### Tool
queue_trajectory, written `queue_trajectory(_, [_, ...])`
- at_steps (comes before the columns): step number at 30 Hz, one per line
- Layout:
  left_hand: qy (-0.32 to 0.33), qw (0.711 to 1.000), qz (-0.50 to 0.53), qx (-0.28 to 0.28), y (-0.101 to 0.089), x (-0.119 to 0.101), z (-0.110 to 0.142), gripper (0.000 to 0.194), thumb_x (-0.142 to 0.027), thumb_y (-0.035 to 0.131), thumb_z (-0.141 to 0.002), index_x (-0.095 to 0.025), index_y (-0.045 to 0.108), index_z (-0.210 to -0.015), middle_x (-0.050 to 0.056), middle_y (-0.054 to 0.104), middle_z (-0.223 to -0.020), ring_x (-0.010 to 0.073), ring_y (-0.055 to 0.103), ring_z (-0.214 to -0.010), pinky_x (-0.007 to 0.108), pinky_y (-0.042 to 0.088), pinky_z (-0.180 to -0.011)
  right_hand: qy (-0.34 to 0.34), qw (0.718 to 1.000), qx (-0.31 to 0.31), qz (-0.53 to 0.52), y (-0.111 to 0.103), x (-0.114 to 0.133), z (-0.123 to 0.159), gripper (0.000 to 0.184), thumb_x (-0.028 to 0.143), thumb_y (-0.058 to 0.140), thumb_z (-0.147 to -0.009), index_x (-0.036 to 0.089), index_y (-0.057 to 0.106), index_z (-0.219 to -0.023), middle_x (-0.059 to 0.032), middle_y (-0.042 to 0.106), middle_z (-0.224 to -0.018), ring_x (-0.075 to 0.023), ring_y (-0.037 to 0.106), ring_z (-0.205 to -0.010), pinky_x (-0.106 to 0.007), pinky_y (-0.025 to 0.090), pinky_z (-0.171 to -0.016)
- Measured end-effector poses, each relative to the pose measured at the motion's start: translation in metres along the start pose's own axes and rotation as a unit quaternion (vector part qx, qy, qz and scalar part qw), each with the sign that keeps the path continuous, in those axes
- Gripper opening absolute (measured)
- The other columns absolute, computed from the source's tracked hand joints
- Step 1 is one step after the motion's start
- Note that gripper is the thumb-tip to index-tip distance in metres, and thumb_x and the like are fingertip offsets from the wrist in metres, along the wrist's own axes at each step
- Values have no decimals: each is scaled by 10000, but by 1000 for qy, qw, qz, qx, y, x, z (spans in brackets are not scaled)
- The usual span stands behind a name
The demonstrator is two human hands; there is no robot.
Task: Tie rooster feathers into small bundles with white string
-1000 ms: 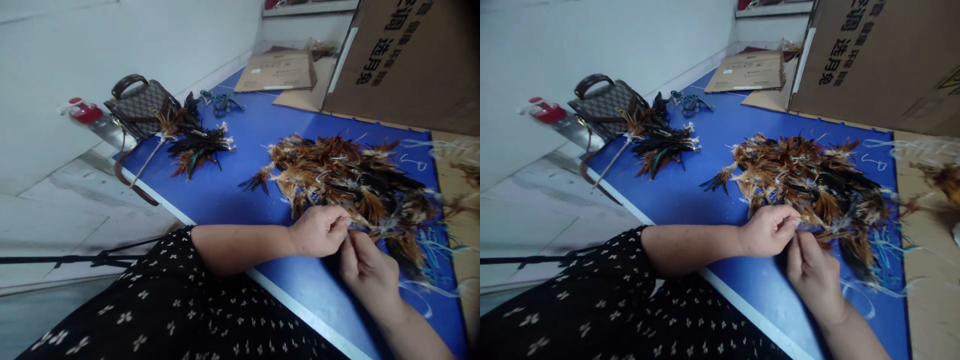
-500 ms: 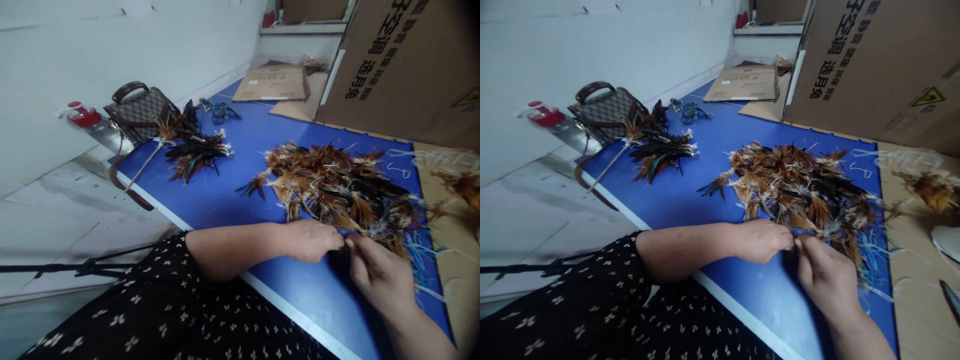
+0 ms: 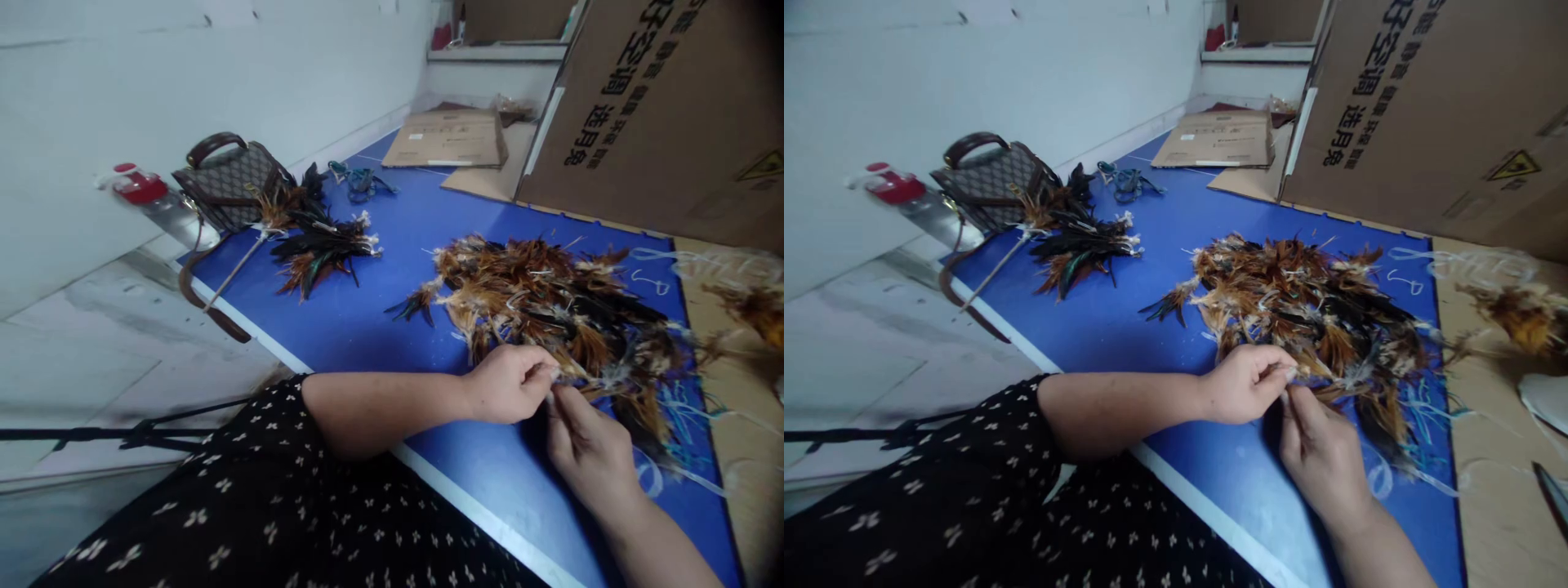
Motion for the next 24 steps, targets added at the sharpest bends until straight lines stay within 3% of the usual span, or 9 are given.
queue_trajectory(5, [-32,999,21,-18,1,5,0,122,-291,688,-1077,-181,728,-1040,-6,671,-820,129,601,-710,256,495,-684,-3,999,-36,24,-2,12,0,393,347,582,-1242,273,611,-857,53,527,-626,-111,478,-458,-265,393,-496])
queue_trajectory(10, [-4,992,-121,16,-8,-6,-5,113,-265,656,-1087,-195,729,-1037,19,721,-847,171,675,-766,299,566,-754,-30,999,-17,30,1,15,-2,380,331,565,-1248,278,571,-871,66,512,-611,-110,474,-439,-264,375,-479])
queue_trajectory(13, [37,956,-281,81,-5,-14,-7,149,-197,640,-1079,-168,771,-1145,123,843,-1087,269,805,-1021,399,659,-956,-54,997,14,54,-4,7,1,301,323,568,-1234,272,598,-938,66,546,-627,-115,486,-433,-278,371,-482])
queue_trajectory(15, [64,919,-359,152,1,-17,-6,252,-133,642,-1049,-136,783,-1258,187,859,-1262,321,831,-1148,453,678,-1019,-69,994,29,82,-12,-1,3,245,319,582,-1217,264,650,-988,29,651,-702,-136,582,-499,-291,403,-527])
queue_trajectory(18, [110,880,-383,258,11,-18,0,299,-62,640,-1027,-129,795,-1274,200,861,-1299,322,844,-1166,444,684,-1008,-65,993,40,94,-27,-13,3,253,329,593,-1198,267,681,-969,1,709,-760,-157,665,-584,-303,440,-573])
queue_trajectory(21, [157,906,-266,288,15,-22,4,176,-114,637,-1116,-174,801,-1142,158,874,-1249,266,839,-1204,384,666,-1088,-10,998,53,24,-34,-22,-1,376,398,590,-1216,277,601,-861,38,592,-663,-134,561,-512,-288,432,-521])
queue_trajectory(24, [149,963,-132,182,6,-22,-2,191,-275,623,-1202,-190,781,-1136,122,869,-1174,222,826,-1144,357,651,-1106,46,997,45,-34,-33,-21,-5,437,485,553,-1253,289,572,-863,37,550,-662,-145,528,-532,-281,448,-501])
Point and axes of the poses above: each hand's wrist, its own z-axis away from the middle knuckle, its own y-axis out of the palm, x = y × z, the point moved 6 cm from there along -z, towards the middle knuckle
